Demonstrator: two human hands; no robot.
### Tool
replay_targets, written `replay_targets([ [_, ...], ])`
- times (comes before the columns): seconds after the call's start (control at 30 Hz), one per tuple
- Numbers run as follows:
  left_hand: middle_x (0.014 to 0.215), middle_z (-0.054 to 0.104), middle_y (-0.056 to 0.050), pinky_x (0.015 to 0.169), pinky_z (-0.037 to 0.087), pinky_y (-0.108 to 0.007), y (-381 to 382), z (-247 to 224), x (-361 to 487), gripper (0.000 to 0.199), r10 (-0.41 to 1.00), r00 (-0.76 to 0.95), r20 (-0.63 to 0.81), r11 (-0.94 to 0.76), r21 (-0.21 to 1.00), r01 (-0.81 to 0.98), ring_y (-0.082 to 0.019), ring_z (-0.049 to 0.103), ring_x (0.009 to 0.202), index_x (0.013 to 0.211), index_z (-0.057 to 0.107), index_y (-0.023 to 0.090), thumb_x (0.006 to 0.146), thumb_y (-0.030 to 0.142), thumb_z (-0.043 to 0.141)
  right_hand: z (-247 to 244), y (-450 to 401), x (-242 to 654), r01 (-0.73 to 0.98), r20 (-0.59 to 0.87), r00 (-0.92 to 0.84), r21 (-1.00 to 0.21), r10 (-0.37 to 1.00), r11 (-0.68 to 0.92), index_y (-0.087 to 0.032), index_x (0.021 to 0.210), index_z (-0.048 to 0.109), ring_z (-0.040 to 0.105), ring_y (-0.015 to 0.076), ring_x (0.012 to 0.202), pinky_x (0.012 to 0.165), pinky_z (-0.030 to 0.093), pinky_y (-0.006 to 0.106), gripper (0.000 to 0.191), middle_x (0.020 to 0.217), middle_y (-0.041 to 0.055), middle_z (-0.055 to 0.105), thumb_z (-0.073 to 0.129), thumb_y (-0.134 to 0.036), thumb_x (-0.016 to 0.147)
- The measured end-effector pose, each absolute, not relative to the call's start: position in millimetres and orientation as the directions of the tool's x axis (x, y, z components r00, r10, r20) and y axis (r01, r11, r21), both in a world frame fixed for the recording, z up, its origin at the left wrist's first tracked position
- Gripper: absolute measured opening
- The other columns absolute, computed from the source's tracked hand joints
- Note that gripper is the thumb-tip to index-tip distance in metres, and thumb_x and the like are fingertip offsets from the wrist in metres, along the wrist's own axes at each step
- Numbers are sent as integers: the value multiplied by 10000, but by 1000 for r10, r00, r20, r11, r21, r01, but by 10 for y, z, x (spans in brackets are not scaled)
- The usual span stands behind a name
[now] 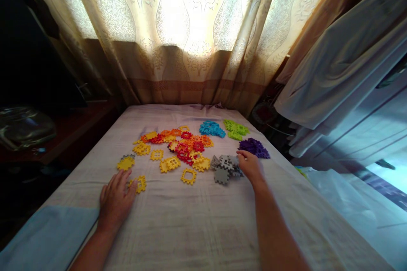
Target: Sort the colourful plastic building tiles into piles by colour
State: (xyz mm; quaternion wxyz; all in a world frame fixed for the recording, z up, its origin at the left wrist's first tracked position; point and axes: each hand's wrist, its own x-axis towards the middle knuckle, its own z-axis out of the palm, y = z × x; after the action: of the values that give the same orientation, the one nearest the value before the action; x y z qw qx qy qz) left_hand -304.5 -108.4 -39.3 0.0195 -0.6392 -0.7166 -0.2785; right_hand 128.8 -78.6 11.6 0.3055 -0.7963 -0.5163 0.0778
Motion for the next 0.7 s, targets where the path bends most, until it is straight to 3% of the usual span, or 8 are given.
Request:
replay_targets([
  [0.13, 1343, 567, -136, 1093, 337, -503, -1089, -433, -3030, 456, 883, -230, 410, 47, 411, 911, -291, 487, 1274, 1244, 591, 211, 889, 389, 367, 258, -788, 796, 811, 331, 310, -581, 891, -66, -200, 1006, 733, 669, 194, 818, 803, 503, 313, 340, 998, 77, 730, 449, -295, 844],
  [0.23, 1333, 576, -132, 1106, 348, -475, -1067, -476, -3060, 446, 854, -250, 456, 10, 467, 884, -279, 497, 1273, 1230, 587, 202, 872, 378, 388, 314, -767, 186, 820, 360, 54, -548, 931, 165, -208, 995, 725, 663, 185, 846, 811, 497, 296, 300, 1006, 70, 721, 464, -284, 868],
  [0.4, 1332, 579, -147, 1115, 378, -432, -1027, -522, -3152, 475, 802, -328, 499, -57, 611, 790, -249, 524, 1263, 1246, 552, 158, 885, 398, 358, 320, -603, -844, 811, 255, -342, -406, 904, 421, -247, 1039, 711, 648, 173, 937, 827, 483, 273, 283, 1084, 51, 699, 459, -238, 911],
  [0.5, 1346, 570, -137, 1127, 371, -415, -1018, -526, -3175, 469, 780, -396, 485, -32, 662, 748, -233, 517, 1276, 1268, 529, 164, 893, 388, 359, 285, -392, -1297, 753, 237, -519, -329, 821, 570, -238, 1152, 673, 600, 175, 1072, 921, 454, 286, 340, 1212, 46, 660, 447, -177, 905],
  [0.7, 1370, 552, -139, 1118, 382, -416, -1006, -555, -3169, 474, 766, -412, 493, -26, 665, 746, -232, 507, 1289, 1318, 485, 168, 904, 365, 367, 203, 23, -1896, 701, 181, -670, -166, 720, 694, -253, 1304, 569, 373, 248, 1337, 1072, 332, 456, 422, 1445, 70, 482, 473, -190, 897],
])
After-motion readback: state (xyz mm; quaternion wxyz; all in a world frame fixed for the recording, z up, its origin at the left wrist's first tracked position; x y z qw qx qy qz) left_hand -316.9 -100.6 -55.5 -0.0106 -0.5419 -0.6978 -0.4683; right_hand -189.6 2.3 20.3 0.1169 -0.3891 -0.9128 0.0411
